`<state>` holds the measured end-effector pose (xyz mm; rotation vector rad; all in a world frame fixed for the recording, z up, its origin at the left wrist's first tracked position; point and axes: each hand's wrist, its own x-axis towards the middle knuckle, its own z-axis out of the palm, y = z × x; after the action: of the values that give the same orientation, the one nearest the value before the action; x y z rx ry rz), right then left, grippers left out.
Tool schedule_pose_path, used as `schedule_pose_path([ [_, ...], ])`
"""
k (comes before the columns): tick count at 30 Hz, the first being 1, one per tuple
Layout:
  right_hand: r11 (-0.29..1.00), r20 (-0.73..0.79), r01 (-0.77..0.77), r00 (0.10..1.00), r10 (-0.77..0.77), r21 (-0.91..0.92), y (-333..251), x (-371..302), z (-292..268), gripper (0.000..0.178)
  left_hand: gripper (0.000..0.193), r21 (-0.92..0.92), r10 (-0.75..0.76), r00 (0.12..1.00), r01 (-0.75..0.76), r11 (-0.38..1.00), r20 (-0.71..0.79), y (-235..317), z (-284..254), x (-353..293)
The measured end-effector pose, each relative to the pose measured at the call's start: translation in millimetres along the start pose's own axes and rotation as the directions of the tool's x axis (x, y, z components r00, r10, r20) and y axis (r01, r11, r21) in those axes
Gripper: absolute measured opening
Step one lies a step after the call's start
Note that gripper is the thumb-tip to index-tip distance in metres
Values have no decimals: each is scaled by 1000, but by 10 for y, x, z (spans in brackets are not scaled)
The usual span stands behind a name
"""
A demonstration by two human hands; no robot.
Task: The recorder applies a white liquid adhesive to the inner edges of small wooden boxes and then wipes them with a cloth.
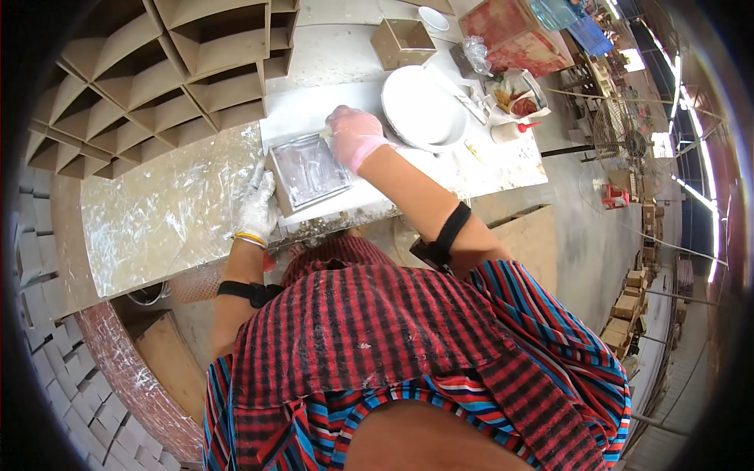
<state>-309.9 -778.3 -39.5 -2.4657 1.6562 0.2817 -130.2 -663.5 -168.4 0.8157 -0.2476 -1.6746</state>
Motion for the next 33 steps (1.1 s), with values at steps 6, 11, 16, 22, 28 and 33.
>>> schedule_pose_path([
  [6,994,1,-44,999,44,-100,-226,-52,-111,27,55,-69,-31,999,29,997,-21,-34,27,-11],
  [11,973,-11,-81,996,85,215,48,-136,-224,33,55,-29,-13,998,12,1000,-54,35,191,-98],
  [16,863,-155,-139,958,242,486,218,-113,-54,40,54,1,40,999,-40,999,-34,23,165,-79],
  [22,896,-413,295,899,-143,331,-515,-62,297,30,51,13,-28,997,29,999,-65,72,213,-115],
  [28,702,-178,398,913,-368,591,-629,-361,216,33,50,882,210,952,-289,372,223,-72,-261,31],
  [33,230,-40,58,996,-81,971,76,-253,-96,35,52,6,-7,1000,7,1000,10,-28,160,-25],
])
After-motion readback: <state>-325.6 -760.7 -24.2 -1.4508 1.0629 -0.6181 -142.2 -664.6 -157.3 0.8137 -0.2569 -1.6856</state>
